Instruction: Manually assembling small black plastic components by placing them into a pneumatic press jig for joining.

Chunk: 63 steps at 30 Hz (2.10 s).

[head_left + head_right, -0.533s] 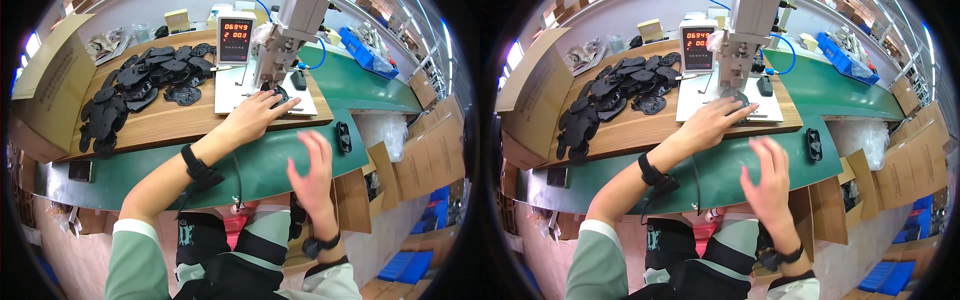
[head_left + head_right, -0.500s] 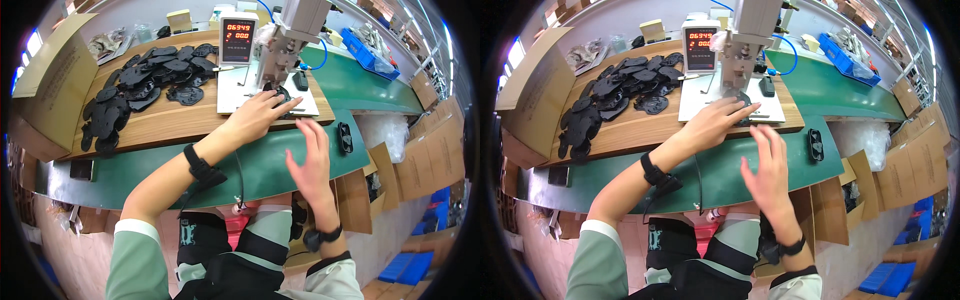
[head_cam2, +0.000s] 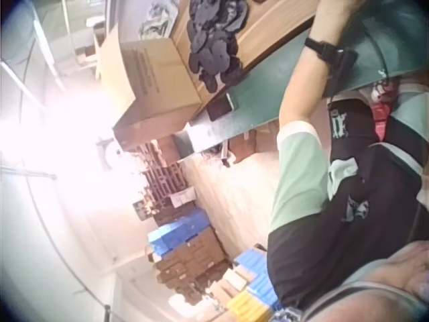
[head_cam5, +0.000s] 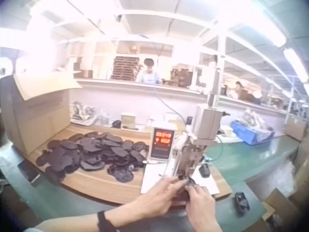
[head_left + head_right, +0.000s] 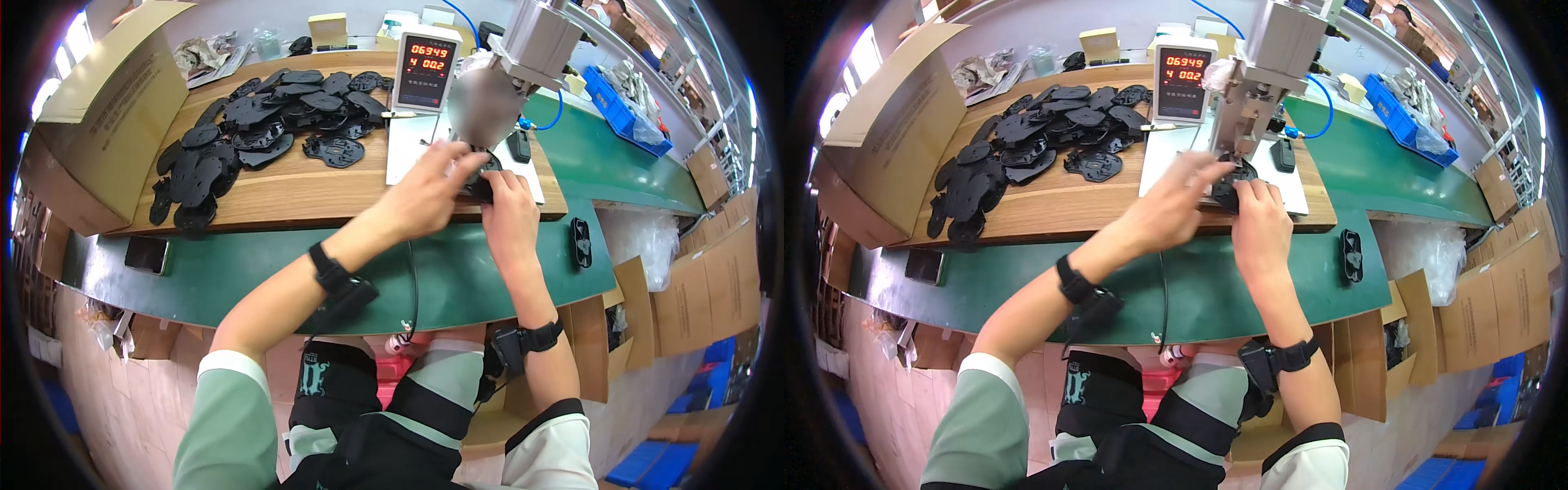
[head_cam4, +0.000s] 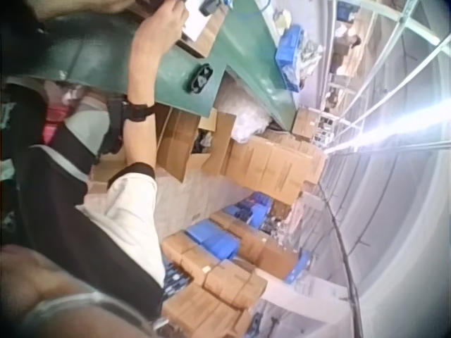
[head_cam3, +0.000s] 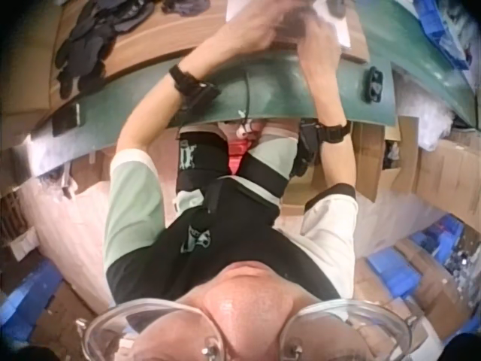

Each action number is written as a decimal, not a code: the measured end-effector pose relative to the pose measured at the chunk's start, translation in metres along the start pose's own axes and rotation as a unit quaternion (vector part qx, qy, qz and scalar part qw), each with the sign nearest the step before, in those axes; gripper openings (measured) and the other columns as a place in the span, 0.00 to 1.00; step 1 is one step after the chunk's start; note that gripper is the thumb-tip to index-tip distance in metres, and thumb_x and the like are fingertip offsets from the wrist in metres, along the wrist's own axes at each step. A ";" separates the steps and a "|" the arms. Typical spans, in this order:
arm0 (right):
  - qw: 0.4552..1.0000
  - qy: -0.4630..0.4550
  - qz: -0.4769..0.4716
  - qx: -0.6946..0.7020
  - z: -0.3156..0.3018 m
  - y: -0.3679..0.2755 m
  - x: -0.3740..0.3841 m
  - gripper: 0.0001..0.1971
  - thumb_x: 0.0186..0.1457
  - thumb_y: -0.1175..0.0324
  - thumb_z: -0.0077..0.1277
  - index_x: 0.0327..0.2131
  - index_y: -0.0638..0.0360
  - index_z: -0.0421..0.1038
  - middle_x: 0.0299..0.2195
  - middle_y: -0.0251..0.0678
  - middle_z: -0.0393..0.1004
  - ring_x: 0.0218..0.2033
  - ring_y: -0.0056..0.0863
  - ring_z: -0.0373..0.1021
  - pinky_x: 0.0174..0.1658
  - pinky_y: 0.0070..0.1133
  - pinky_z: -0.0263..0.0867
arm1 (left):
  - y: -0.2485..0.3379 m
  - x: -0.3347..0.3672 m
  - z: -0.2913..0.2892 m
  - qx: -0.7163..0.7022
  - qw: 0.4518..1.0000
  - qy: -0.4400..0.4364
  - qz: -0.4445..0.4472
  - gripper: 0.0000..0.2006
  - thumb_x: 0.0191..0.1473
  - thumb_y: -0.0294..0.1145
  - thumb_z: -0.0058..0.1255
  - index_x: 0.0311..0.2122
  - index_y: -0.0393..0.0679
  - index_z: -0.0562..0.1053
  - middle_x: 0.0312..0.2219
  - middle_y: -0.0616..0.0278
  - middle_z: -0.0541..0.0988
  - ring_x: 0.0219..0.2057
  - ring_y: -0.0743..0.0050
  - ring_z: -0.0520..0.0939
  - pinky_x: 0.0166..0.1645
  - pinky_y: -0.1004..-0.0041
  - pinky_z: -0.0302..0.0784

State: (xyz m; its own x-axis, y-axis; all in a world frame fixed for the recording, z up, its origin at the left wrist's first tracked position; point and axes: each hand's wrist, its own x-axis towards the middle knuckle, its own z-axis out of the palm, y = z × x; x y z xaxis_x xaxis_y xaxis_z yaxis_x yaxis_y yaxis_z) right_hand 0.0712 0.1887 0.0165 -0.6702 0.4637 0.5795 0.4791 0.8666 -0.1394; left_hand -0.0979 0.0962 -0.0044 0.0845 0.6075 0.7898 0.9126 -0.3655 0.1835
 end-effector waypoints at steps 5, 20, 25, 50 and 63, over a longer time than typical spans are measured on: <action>1.000 -0.015 0.003 -0.007 -0.008 -0.003 0.002 0.17 0.49 0.80 0.60 0.45 0.60 0.78 0.42 0.37 0.79 0.48 0.41 0.74 0.46 0.35 0.78 | -0.058 -0.059 -0.066 0.224 0.957 -0.055 -0.176 0.27 0.46 0.16 0.51 0.56 0.32 0.68 0.55 0.36 0.70 0.62 0.34 0.69 0.70 0.52 0.64; 1.000 0.006 -0.003 0.024 -0.006 0.001 0.002 0.11 0.52 0.82 0.55 0.39 0.62 0.78 0.39 0.39 0.80 0.45 0.40 0.75 0.44 0.34 0.79 | 0.010 -0.104 -0.124 0.192 0.941 -0.244 -0.137 0.29 0.55 0.33 0.64 0.62 0.45 0.71 0.50 0.49 0.71 0.55 0.43 0.73 0.71 0.45 0.64; 1.000 -0.004 -0.004 0.009 -0.003 -0.001 0.002 0.10 0.51 0.83 0.56 0.38 0.62 0.78 0.40 0.40 0.80 0.45 0.41 0.75 0.45 0.33 0.78 | 0.025 -0.099 -0.132 0.137 0.944 -0.258 -0.150 0.33 0.49 0.24 0.65 0.62 0.46 0.71 0.53 0.51 0.72 0.57 0.45 0.74 0.61 0.56 0.74; 0.937 0.058 0.236 0.251 -0.103 -0.016 -0.293 0.14 0.42 0.82 0.50 0.36 0.63 0.74 0.36 0.44 0.76 0.36 0.43 0.73 0.43 0.30 0.70 | 0.031 0.025 0.029 0.247 0.959 -0.134 0.025 0.23 0.52 0.24 0.53 0.56 0.44 0.75 0.52 0.47 0.80 0.55 0.52 0.80 0.62 0.57 0.74; 0.785 -0.119 0.581 0.179 0.079 0.076 -0.505 0.13 0.57 0.72 0.51 0.43 0.68 0.74 0.37 0.54 0.79 0.42 0.52 0.77 0.49 0.38 0.70 | 0.045 0.024 0.038 0.305 0.941 -0.149 -0.002 0.22 0.53 0.26 0.53 0.56 0.43 0.76 0.50 0.46 0.80 0.49 0.51 0.81 0.56 0.59 0.76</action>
State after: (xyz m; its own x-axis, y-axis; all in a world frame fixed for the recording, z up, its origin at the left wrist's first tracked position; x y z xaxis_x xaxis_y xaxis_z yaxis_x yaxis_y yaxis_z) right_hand 0.4015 0.0348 -0.3500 -0.0057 0.9640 -0.2657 0.6844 -0.1900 -0.7040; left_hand -0.0393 0.1212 0.0009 0.1059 0.8123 0.5736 0.9654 0.0543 -0.2551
